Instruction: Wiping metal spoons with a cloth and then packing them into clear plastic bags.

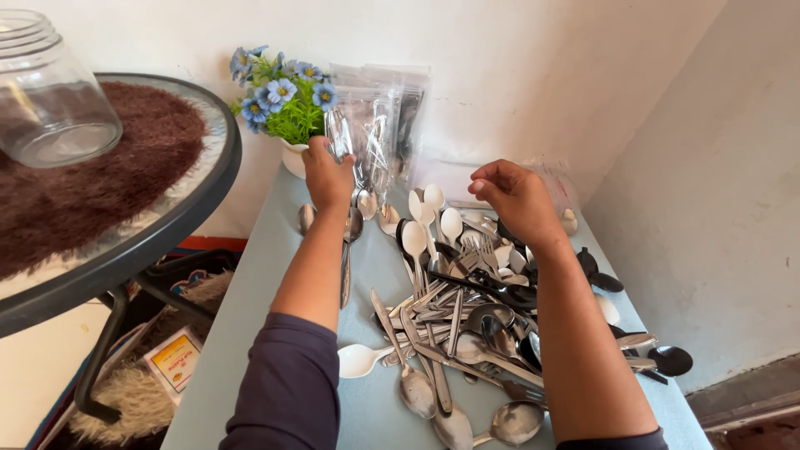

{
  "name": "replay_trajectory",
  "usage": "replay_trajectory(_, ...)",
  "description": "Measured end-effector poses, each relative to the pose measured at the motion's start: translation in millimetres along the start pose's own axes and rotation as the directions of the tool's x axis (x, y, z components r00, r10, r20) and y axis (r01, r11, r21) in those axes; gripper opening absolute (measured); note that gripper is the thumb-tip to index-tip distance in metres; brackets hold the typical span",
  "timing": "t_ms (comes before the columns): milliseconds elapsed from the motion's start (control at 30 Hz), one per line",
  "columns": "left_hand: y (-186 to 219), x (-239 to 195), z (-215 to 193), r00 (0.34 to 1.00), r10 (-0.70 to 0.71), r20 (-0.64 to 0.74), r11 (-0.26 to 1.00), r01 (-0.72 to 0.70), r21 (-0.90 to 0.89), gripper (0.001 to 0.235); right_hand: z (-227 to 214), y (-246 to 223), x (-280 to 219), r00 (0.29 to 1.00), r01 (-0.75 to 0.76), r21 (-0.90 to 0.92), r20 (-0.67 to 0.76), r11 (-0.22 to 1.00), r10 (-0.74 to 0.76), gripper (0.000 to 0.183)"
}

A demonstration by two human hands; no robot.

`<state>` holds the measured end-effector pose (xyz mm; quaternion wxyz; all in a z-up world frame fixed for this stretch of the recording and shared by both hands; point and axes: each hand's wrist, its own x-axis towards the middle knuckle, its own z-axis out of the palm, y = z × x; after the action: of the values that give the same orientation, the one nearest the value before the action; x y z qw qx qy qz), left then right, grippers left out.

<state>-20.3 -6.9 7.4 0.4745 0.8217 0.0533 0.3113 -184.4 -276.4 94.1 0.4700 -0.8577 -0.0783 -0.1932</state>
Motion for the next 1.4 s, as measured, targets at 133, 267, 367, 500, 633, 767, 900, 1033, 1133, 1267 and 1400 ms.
replay_trajectory(133, 33, -22, -33, 1.0, -0.019, 0.015, 1.0, 0.019, 0.009, 0.047, -2, 2, 0, 1.0, -0.023, -0.078, -0.021, 0.997, 0.021, 0.015)
replay_trajectory(267, 50, -47, -36, 0.99, 0.07, 0.124, 0.993, -0.057, -0.102, 0.023, -1, 35, 11, 0.996, -0.069, -0.222, -0.066, 0.973, 0.056, 0.013)
replay_trajectory(367, 55, -92, -37, 0.944, 0.097, 0.315, 0.995, -0.079, -0.067, 0.015, -1, 67, 17, 0.993, -0.112, -0.324, -0.072, 0.939, 0.093, 0.013)
replay_trajectory(500, 29, -152, -15, 0.812, -0.002, 0.583, 0.952, -0.178, 0.251, 0.041, -1, 78, 15, 0.983, -0.182, -0.433, -0.071, 0.883, 0.168, 0.016)
replay_trajectory(633, 13, -173, -13, 0.75, 0.025, 0.661, 0.915, -0.283, 0.287, 0.055, 4, 62, 4, 0.975, -0.216, -0.458, -0.061, 0.862, 0.212, 0.02)
replay_trajectory(767, -3, -176, 5, 0.823, 0.16, 0.545, 0.879, -0.37, 0.301, 0.05, 12, 44, 9, 0.977, -0.203, -0.51, -0.047, 0.836, 0.209, 0.023)
replay_trajectory(900, 3, -177, 0, 0.831, 0.145, 0.538, 0.9, -0.336, 0.277, 0.049, 25, 50, 42, 0.971, -0.179, -0.628, 0.011, 0.757, 0.239, 0.023)
replay_trajectory(1033, 19, -178, -17, 0.796, 0.078, 0.601, 0.916, -0.295, 0.272, 0.05, 45, 92, 82, 0.952, -0.196, -0.712, 0.027, 0.674, 0.305, 0.029)
replay_trajectory(1133, 27, -177, -24, 0.776, 0.024, 0.63, 0.919, -0.266, 0.292, 0.051, 58, 120, 107, 0.947, -0.138, -0.783, 0.074, 0.607, 0.312, 0.035)
replay_trajectory(1267, 30, -176, -22, 0.773, 0.013, 0.634, 0.933, -0.238, 0.271, 0.05, 65, 134, 122, 0.882, -0.078, -0.775, 0.239, 0.627, 0.406, 0.054)
replay_trajectory(1400, 25, -178, -19, 0.782, 0.023, 0.623, 0.928, -0.249, 0.278, 0.049, 67, 151, 114, 0.924, -0.081, -0.798, 0.164, 0.597, 0.345, 0.024)
